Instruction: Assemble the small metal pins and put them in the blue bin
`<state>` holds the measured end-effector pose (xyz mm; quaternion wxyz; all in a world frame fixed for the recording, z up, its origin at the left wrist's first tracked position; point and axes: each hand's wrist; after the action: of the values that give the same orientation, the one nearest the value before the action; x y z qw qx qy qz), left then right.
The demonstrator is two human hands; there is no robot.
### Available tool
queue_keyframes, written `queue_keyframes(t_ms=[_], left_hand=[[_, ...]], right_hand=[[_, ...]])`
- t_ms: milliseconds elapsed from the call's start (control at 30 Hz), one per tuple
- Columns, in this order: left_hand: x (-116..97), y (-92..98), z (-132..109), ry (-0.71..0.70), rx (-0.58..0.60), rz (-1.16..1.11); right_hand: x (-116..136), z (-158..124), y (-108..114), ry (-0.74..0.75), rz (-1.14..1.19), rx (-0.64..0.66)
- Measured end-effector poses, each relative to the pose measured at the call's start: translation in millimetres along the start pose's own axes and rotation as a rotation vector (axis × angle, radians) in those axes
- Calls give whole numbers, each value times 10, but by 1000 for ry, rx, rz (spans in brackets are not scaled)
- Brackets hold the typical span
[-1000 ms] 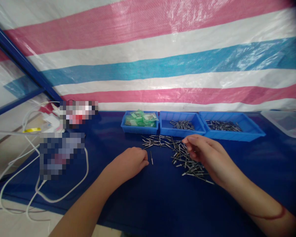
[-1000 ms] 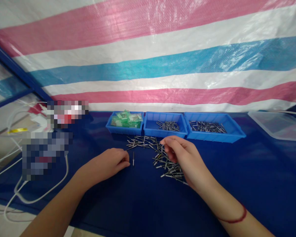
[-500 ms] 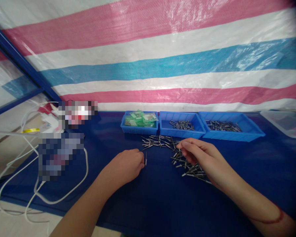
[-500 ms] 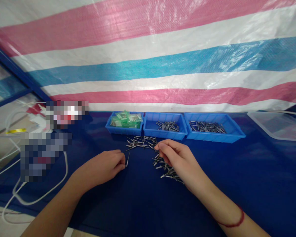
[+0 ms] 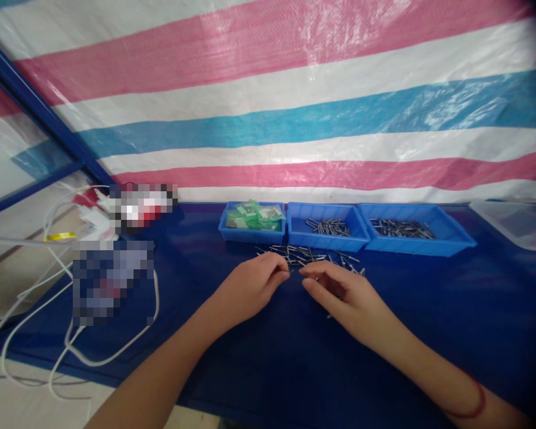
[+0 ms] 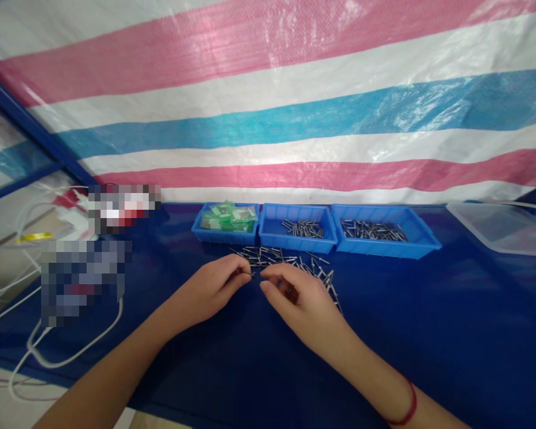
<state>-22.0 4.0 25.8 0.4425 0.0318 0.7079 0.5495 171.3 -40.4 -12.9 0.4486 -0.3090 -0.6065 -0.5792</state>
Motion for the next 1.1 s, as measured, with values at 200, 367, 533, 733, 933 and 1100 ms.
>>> queue_keyframes(t_ms=[200,367,533,733,933,1100], left_hand=[[-70,-194,40,45,-2,-700],[-60,-276,69,75,-8,-985],[-66,-280,62,44,52,-876],[-59,-316,56,19,57,-816],[-58,-349,57,56,48,-798],[-66,-326,60,71,-54,-742]], right_hand=[[56,-18,10,22,178,-39],[111,-21,59,-2,271,-48],[140,-12,101,15,242,-137],[132,-4,77,52,262,-131],[125,-32,70,119,164,-148],[124,-35,100,140,110,-126]])
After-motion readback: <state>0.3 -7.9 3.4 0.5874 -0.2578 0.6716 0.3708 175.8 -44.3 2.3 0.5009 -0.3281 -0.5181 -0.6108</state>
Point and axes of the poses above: each hand's wrist, its own z-axis towards the middle knuckle, its own y-axis out of the back of the hand, x = y × z, and after that the axes turned 3 degrees about x, right-handed
